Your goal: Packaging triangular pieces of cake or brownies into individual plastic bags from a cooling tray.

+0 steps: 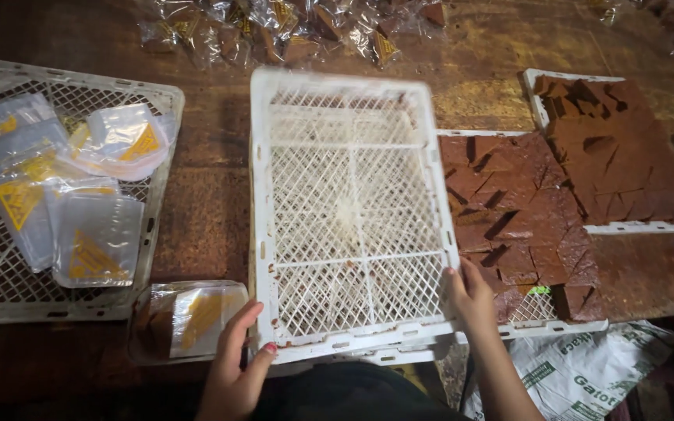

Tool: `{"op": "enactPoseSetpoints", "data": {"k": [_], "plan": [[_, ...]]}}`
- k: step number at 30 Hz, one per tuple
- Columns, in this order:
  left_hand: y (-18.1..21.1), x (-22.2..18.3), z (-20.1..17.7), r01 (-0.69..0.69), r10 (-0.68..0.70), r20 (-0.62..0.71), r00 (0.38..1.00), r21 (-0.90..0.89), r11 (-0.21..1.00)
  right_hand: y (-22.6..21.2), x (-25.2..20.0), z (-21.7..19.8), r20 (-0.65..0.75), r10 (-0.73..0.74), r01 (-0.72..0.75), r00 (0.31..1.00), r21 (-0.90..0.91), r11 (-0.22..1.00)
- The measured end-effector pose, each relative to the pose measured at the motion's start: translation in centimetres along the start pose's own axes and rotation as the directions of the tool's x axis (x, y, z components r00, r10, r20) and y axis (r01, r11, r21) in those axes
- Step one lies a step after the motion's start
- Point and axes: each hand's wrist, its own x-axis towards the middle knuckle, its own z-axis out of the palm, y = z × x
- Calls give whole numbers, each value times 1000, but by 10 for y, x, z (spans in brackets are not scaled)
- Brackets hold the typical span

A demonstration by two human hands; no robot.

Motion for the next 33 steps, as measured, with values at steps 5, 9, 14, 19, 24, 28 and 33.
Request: {"op": "enactPoseSetpoints", "data": {"k": [5, 9, 14, 19, 24, 28, 33], "plan": [[-72, 11, 7, -338, 339, 43, 940, 254, 906, -22, -8, 2, 101, 15, 20, 995, -342, 939], [-56, 10, 10, -261, 224, 150, 963, 317, 912, -12, -6, -6, 210, 145, -95, 967, -230, 969], [-71, 12, 17, -359, 308, 202, 930, 302, 883, 16, 19, -18, 300, 154, -127, 941, -108, 986], [-73, -8, 31, -191, 157, 148, 977, 259, 947, 18, 9, -10, 298, 155, -108, 942, -168, 980], [-104, -17, 51, 496, -565, -325, 758, -275, 824, 4, 3, -15, 245, 184, -150, 952, -152, 977], [-177, -9, 49, 148, -378, -109, 919, -793, 590, 49, 43, -19, 367, 50, -102, 929, 123, 987], [-82, -6, 32, 495, -594, 13, 804, -568, 658, 10, 18, -21, 293, 134, -128, 947, -38, 991]]}}
